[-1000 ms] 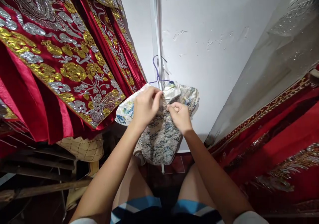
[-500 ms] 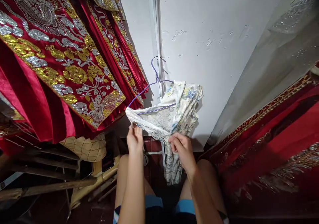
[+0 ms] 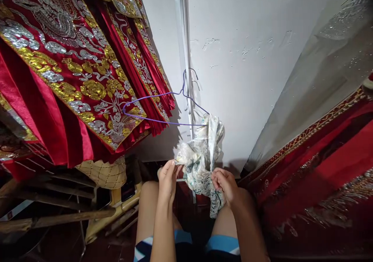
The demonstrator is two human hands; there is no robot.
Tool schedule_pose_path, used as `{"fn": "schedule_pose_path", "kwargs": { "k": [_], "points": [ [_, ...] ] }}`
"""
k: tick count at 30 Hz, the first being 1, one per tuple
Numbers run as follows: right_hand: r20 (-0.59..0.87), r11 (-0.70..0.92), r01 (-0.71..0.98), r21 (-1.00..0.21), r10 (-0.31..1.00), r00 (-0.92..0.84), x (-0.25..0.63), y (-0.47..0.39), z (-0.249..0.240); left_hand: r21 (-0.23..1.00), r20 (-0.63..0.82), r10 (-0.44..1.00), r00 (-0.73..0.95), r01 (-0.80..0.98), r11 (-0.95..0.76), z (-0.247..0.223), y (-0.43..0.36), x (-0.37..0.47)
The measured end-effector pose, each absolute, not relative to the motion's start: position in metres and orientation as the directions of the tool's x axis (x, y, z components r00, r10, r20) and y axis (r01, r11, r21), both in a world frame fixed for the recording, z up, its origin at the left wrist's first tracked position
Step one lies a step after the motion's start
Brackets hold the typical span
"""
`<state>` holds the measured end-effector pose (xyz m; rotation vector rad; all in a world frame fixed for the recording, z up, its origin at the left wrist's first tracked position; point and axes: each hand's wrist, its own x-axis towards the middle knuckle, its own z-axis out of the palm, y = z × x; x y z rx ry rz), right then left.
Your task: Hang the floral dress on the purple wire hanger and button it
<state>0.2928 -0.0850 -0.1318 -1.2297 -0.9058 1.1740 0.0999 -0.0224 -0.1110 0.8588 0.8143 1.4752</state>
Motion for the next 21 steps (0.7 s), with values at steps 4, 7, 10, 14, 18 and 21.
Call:
{"fn": "schedule_pose_path", "kwargs": {
  "k": [4, 7, 10, 14, 18, 21],
  "points": [
    [-0.171, -0.180, 0.094, -0.979, 0.980, 0.099, 0.307, -0.087, -0.150, 0.801, 0.140, 0.990, 0.016, -0.590, -0.104, -0.096, -0.037, 0.120],
    [-0.041, -0.043, 0.134, -0.990, 0.999, 0.016, 0.305, -0.092, -0.145, 0.856, 0.264, 0.960, 0.090, -0.480, -0.190, -0.085, -0.053, 0.132],
    [0.113, 0.116, 0.003, -0.993, 0.973, -0.202, 0.289, -0.092, -0.132, 0.902, 0.398, 0.891, 0.218, -0.272, -0.337, -0.075, -0.066, 0.139],
    [0.130, 0.125, -0.039, -0.991, 0.968, -0.213, 0.277, -0.081, -0.114, 0.852, 0.519, 0.825, 0.223, -0.057, -0.520, -0.069, -0.064, 0.134],
    [0.112, 0.105, -0.043, -0.994, 0.973, -0.200, 0.291, -0.071, -0.084, 0.839, 0.533, 0.826, 0.184, 0.008, -0.544, -0.076, -0.043, 0.114],
    [0.154, 0.151, -0.029, -0.988, 0.977, -0.149, 0.305, -0.063, -0.053, 0.940, 0.282, 0.800, 0.530, 0.014, -0.340, -0.081, -0.037, 0.097]
  ]
}}
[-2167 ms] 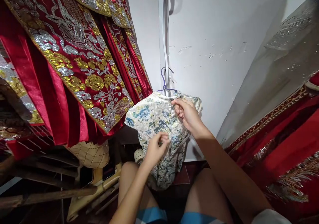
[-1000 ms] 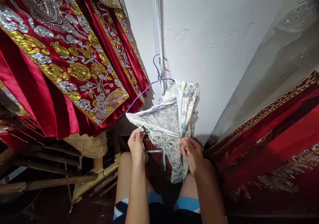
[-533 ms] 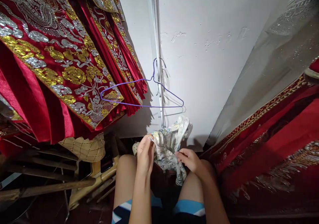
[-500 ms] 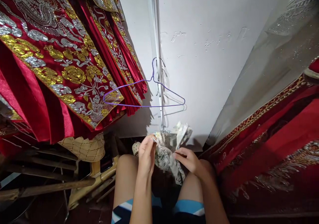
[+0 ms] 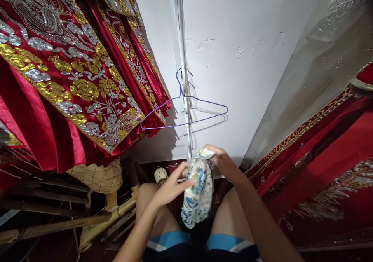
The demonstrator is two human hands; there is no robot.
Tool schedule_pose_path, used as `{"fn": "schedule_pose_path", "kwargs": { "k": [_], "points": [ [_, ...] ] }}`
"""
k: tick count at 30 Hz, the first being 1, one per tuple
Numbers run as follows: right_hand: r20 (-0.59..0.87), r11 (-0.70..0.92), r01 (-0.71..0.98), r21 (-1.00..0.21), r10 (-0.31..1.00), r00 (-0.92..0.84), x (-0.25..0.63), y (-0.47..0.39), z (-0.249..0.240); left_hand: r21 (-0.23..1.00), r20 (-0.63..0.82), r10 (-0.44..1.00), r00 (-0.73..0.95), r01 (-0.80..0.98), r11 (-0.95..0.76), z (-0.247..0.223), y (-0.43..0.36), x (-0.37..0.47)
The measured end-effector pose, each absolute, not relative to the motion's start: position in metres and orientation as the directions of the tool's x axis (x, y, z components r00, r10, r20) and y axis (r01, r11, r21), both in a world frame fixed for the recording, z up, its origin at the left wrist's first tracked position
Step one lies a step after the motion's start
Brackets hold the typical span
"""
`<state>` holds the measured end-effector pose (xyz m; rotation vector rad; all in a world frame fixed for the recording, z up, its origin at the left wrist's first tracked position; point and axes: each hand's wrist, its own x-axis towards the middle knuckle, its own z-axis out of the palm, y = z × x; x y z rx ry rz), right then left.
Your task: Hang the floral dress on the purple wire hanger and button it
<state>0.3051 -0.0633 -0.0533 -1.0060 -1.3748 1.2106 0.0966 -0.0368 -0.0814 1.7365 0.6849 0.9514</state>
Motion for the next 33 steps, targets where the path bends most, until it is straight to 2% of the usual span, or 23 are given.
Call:
{"fn": "schedule_pose_path", "kwargs": {
  "k": [3, 5, 7, 10, 14, 16, 20, 25, 27, 30, 31, 33],
  "points": [
    [0.242, 0.246, 0.043, -0.968, 0.966, -0.085, 0.316, -0.047, -0.030, 0.969, 0.000, 0.600, 0.800, 0.149, -0.198, -0.084, -0.043, 0.081],
    [0.359, 0.356, 0.140, -0.924, 0.933, 0.000, 0.323, -0.029, -0.020, 0.937, -0.097, 0.539, 0.836, 0.259, -0.233, -0.082, -0.046, 0.068],
    [0.501, 0.461, 0.240, -0.854, 0.853, 0.146, 0.330, -0.006, -0.013, 0.875, -0.124, 0.581, 0.805, 0.364, -0.318, -0.077, -0.043, 0.052],
    [0.602, 0.483, 0.391, -0.783, 0.747, 0.283, 0.339, 0.032, -0.008, 0.754, -0.006, 0.726, 0.688, 0.480, -0.448, -0.061, -0.023, 0.025],
    [0.522, 0.364, 0.539, -0.760, 0.835, 0.172, 0.350, 0.063, -0.008, 0.437, 0.145, 0.804, 0.577, 0.692, -0.575, -0.033, 0.016, -0.002],
    [0.504, 0.346, 0.548, -0.762, 0.848, 0.165, 0.357, 0.066, -0.006, 0.343, 0.177, 0.811, 0.558, 0.737, -0.582, -0.021, 0.032, -0.009],
    [0.457, 0.249, 0.593, -0.766, 0.859, 0.230, 0.367, 0.061, 0.005, 0.371, 0.263, 0.819, 0.511, 0.730, -0.574, -0.001, 0.049, -0.009],
    [0.397, 0.230, 0.554, -0.800, 0.895, 0.203, 0.361, 0.053, 0.008, 0.442, 0.408, 0.857, 0.314, 0.753, -0.487, 0.017, 0.057, 0.002],
    [0.393, 0.228, 0.552, -0.802, 0.898, 0.201, 0.359, 0.051, 0.004, 0.425, 0.366, 0.881, 0.298, 0.789, -0.444, 0.019, 0.063, 0.006],
    [0.392, 0.230, 0.548, -0.804, 0.899, 0.198, 0.358, 0.050, 0.000, 0.388, 0.199, 0.933, 0.301, 0.850, -0.357, 0.015, 0.074, 0.011],
    [0.392, 0.231, 0.548, -0.804, 0.899, 0.197, 0.358, 0.050, -0.001, 0.381, 0.187, 0.936, 0.298, 0.856, -0.348, 0.013, 0.077, 0.012],
    [0.391, 0.227, 0.551, -0.803, 0.899, 0.199, 0.358, 0.049, -0.002, 0.385, 0.275, 0.914, 0.298, 0.837, -0.389, 0.010, 0.080, 0.012]
  ]
}}
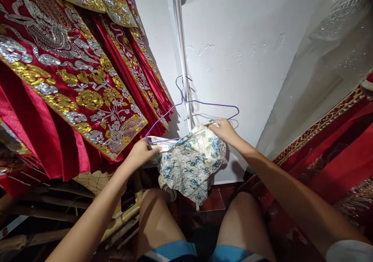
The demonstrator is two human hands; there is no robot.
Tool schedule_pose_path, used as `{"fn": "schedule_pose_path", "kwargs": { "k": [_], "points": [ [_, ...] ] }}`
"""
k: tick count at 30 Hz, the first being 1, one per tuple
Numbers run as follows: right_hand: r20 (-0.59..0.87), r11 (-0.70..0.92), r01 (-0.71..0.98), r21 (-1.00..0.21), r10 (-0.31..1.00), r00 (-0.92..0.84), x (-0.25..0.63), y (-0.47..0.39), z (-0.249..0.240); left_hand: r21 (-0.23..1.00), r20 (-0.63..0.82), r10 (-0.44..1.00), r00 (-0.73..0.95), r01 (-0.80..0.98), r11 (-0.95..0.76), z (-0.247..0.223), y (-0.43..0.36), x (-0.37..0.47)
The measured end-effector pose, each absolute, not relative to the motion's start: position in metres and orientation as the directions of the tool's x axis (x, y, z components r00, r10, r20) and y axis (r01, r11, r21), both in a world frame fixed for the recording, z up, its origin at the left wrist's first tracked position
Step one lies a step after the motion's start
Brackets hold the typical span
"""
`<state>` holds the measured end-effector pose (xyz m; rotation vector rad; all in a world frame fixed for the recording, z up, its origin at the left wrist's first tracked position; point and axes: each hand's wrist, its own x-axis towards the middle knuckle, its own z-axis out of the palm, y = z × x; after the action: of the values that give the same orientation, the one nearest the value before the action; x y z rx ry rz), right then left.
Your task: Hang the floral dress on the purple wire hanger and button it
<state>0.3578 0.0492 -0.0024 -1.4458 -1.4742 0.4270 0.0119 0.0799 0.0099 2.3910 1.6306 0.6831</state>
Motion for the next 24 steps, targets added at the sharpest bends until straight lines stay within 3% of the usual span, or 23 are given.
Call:
{"fn": "schedule_pose_path", "kwargs": {
  "k": [3, 9, 13, 17, 24],
  "points": [
    [0.418, 0.243, 0.578, -0.779, 0.889, 0.189, 0.358, 0.048, -0.004, 0.368, 0.419, 0.854, 0.310, 0.802, -0.471, 0.007, 0.076, 0.007],
    [0.466, 0.258, 0.628, -0.734, 0.864, 0.189, 0.358, 0.045, -0.005, 0.278, 0.434, 0.826, 0.359, 0.819, -0.502, 0.018, 0.056, 0.000],
    [0.436, 0.229, 0.581, -0.781, 0.867, 0.244, 0.345, 0.041, -0.006, 0.276, 0.578, 0.743, 0.339, 0.775, -0.568, 0.042, 0.051, 0.020],
    [0.423, 0.254, 0.519, -0.816, 0.875, 0.237, 0.329, 0.031, -0.010, 0.305, 0.609, 0.710, 0.354, 0.721, -0.622, 0.063, 0.070, 0.043],
    [0.609, 0.425, 0.541, -0.726, 0.763, 0.218, 0.364, 0.002, -0.001, 0.266, 0.737, 0.594, 0.323, 0.670, -0.693, 0.056, 0.106, 0.040]
  ]
}}
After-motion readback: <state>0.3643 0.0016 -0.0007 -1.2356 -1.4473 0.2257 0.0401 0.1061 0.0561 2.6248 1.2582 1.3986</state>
